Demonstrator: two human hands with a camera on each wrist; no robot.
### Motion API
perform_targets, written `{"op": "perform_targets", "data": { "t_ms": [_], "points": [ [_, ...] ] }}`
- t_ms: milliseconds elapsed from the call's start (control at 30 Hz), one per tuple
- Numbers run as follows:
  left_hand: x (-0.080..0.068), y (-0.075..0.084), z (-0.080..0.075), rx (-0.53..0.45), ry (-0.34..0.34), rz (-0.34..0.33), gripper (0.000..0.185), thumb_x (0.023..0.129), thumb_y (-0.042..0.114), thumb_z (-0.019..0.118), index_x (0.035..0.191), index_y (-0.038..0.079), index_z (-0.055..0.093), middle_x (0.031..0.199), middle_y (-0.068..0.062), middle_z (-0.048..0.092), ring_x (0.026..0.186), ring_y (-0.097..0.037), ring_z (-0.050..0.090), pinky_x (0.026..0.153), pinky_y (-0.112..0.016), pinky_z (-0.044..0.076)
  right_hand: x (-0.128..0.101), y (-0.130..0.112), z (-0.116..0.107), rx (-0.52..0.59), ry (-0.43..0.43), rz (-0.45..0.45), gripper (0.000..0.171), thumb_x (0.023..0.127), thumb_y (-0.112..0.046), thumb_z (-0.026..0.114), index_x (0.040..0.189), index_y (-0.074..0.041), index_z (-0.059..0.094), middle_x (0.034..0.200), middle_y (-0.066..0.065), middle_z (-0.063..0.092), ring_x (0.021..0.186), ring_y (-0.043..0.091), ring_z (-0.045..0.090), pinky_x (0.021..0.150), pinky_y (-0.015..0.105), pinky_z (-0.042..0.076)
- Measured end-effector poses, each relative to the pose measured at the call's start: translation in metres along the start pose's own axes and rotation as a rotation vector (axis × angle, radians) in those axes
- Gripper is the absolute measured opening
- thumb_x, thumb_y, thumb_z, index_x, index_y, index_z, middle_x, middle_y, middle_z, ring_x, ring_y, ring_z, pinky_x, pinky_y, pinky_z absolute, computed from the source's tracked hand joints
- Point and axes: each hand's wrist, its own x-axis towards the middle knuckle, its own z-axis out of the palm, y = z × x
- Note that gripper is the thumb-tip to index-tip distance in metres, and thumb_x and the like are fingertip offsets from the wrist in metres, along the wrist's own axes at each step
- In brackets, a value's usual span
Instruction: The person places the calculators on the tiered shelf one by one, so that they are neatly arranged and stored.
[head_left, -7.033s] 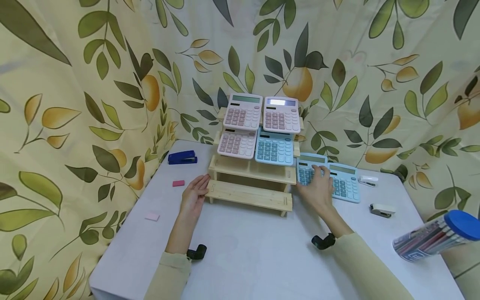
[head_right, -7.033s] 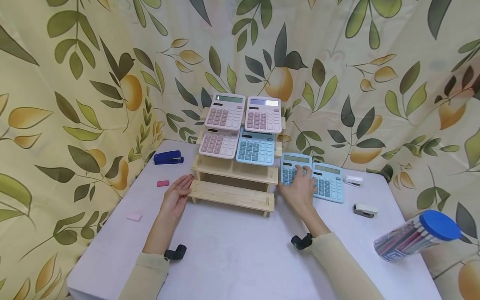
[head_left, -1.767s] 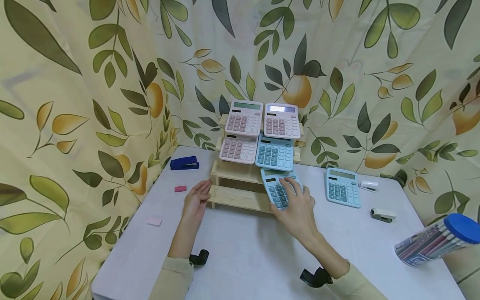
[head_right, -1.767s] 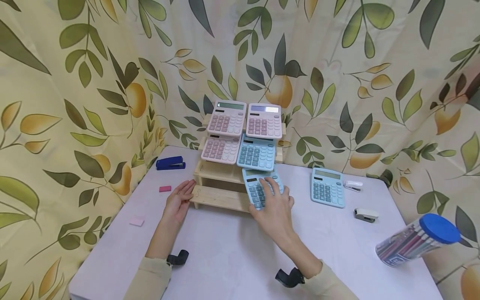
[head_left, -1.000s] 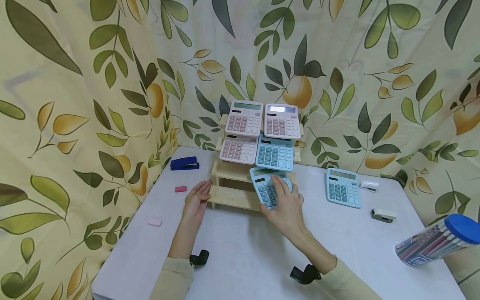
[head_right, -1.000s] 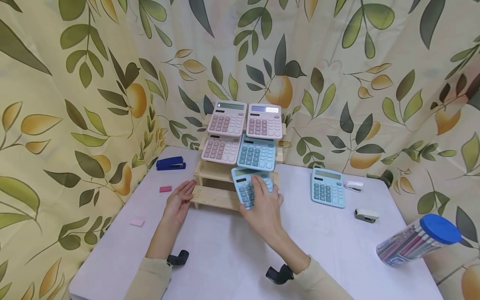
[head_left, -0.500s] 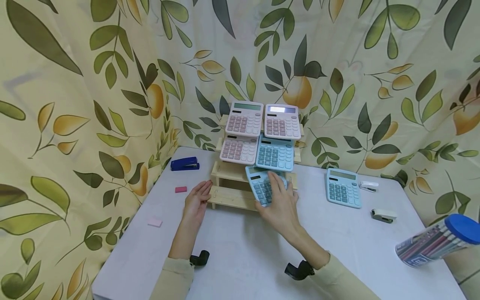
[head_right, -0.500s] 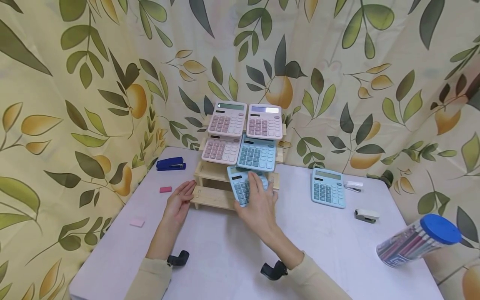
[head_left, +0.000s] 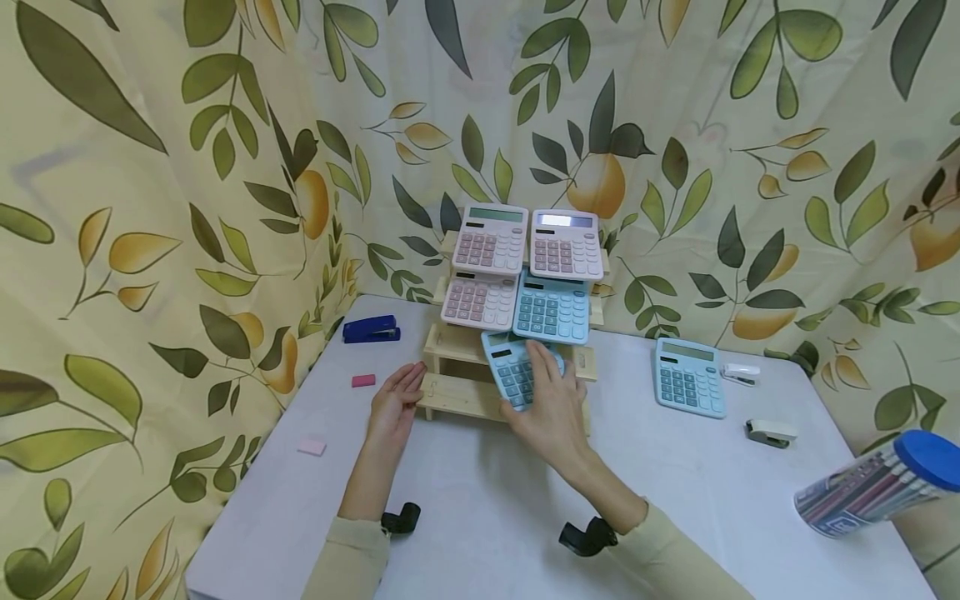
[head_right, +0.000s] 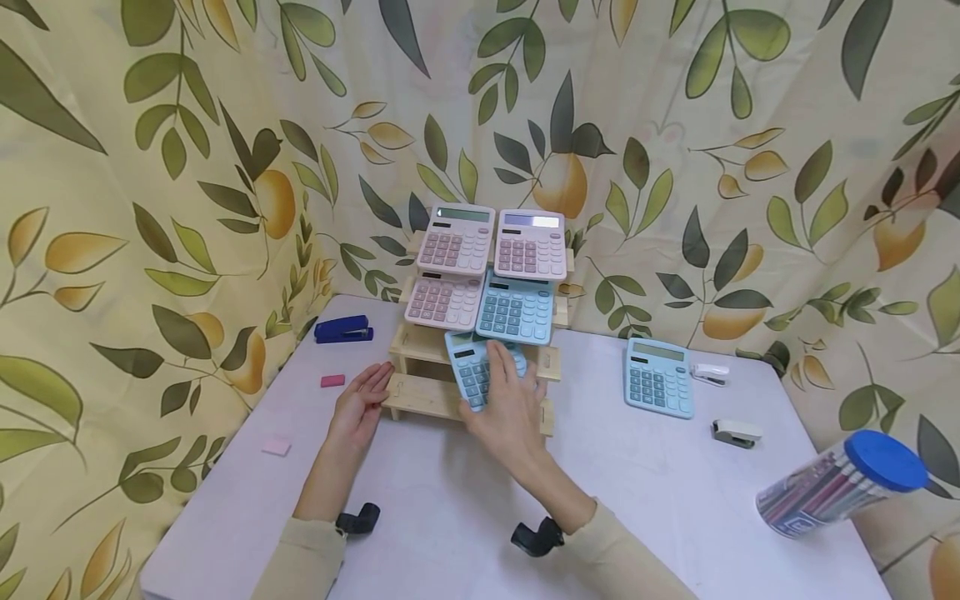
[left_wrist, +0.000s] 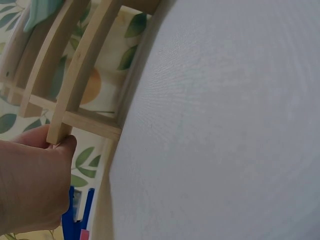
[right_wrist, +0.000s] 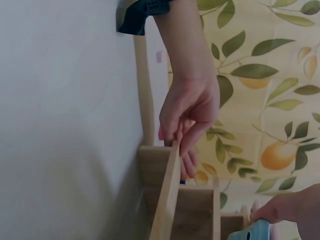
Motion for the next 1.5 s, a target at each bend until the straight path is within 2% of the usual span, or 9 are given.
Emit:
{"op": "perform_targets", "data": {
  "t_ms": [300,733,967,1500],
  "points": [
    [0.000,0.000,0.000,-0.004,-0.012,-0.002,0.068,0.091,-0.029,0.037,0.156,-0.012,0.029,0.160,-0.028,0.040,0.151,-0.033,0.038,0.122,-0.037,0.033,0.005,0.000,0.008,-0.013,0.029,-0.017,0.098,0.071,-0.024,0.091,0.155,-0.004,0.045,0.157,0.013,0.047,0.125,0.052,0.046,0.087,0.061,0.036],
    [0.000,0.001,-0.001,0.005,-0.006,-0.005,0.067,0.092,-0.028,0.038,0.156,-0.011,0.031,0.160,-0.027,0.041,0.151,-0.033,0.039,0.122,-0.037,0.034,0.012,-0.010,0.017,-0.007,-0.006,0.000,0.096,0.074,-0.026,0.090,0.156,-0.006,0.045,0.159,0.009,0.046,0.127,0.053,0.045,0.090,0.062,0.039],
    [-0.001,0.001,0.000,0.007,-0.002,-0.004,0.067,0.092,-0.028,0.038,0.156,-0.011,0.031,0.159,-0.027,0.042,0.150,-0.032,0.040,0.122,-0.037,0.034,0.015,-0.015,0.024,0.008,-0.002,-0.002,0.093,0.076,-0.025,0.090,0.155,-0.007,0.046,0.158,0.011,0.048,0.133,0.064,0.039,0.100,0.071,0.034],
    [0.000,0.000,-0.002,-0.005,-0.024,0.009,0.066,0.092,-0.028,0.034,0.156,-0.013,0.028,0.160,-0.030,0.038,0.152,-0.035,0.037,0.123,-0.037,0.033,0.023,-0.023,0.045,0.006,0.044,-0.007,0.083,0.077,-0.026,0.089,0.150,-0.009,0.053,0.152,0.011,0.054,0.130,0.075,0.035,0.101,0.078,0.031]
  ]
}}
